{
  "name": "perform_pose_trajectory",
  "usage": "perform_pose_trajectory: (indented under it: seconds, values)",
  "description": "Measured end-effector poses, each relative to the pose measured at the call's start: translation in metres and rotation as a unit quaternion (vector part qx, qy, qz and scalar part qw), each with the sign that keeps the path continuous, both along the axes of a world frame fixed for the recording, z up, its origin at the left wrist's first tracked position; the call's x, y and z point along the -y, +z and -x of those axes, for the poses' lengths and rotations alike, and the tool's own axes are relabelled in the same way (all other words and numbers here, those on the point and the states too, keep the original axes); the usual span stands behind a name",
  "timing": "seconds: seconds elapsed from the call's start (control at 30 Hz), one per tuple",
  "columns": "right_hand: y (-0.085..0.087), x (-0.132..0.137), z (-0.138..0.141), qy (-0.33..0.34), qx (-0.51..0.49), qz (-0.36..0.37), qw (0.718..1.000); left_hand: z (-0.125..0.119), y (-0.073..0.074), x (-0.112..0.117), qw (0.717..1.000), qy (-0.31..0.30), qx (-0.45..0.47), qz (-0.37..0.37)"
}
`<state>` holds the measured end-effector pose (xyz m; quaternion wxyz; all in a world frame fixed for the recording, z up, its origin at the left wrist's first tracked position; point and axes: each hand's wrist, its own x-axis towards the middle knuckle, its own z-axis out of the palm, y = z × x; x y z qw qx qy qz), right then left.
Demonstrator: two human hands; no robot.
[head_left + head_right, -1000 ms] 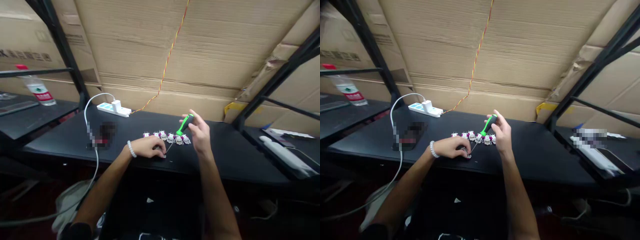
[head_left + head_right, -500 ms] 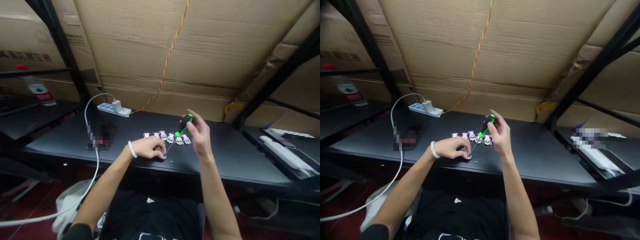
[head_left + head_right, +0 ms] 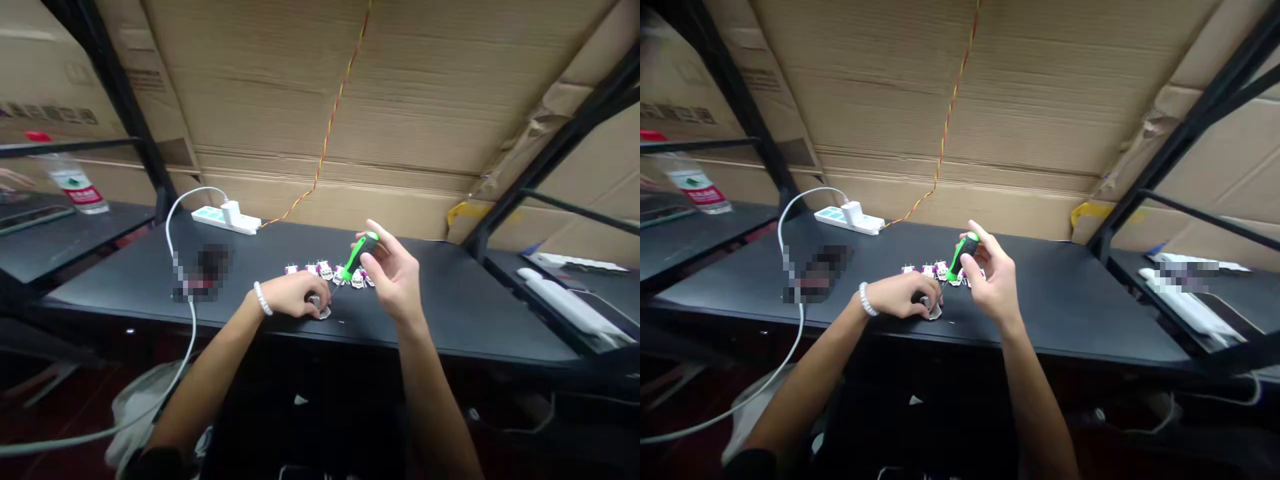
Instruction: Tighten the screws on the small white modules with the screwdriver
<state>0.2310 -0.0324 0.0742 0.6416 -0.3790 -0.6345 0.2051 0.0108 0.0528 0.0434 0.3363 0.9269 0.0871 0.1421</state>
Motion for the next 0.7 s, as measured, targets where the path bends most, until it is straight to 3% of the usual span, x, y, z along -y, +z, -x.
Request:
perform_pose_trajectory:
  seconds: [0.4, 0.7]
  values:
    - [0.007, 0.023, -0.034, -0.096, -0.04, -0.083, 0.991, 0.001, 0.001, 0.018, 0.996, 0.024, -0.034, -0.078]
    - [0.01, 0.032, -0.042, -0.084, -0.047, -0.07, 0.993, 0.014, -0.003, 0.037, 0.988, 0.064, -0.062, -0.124]
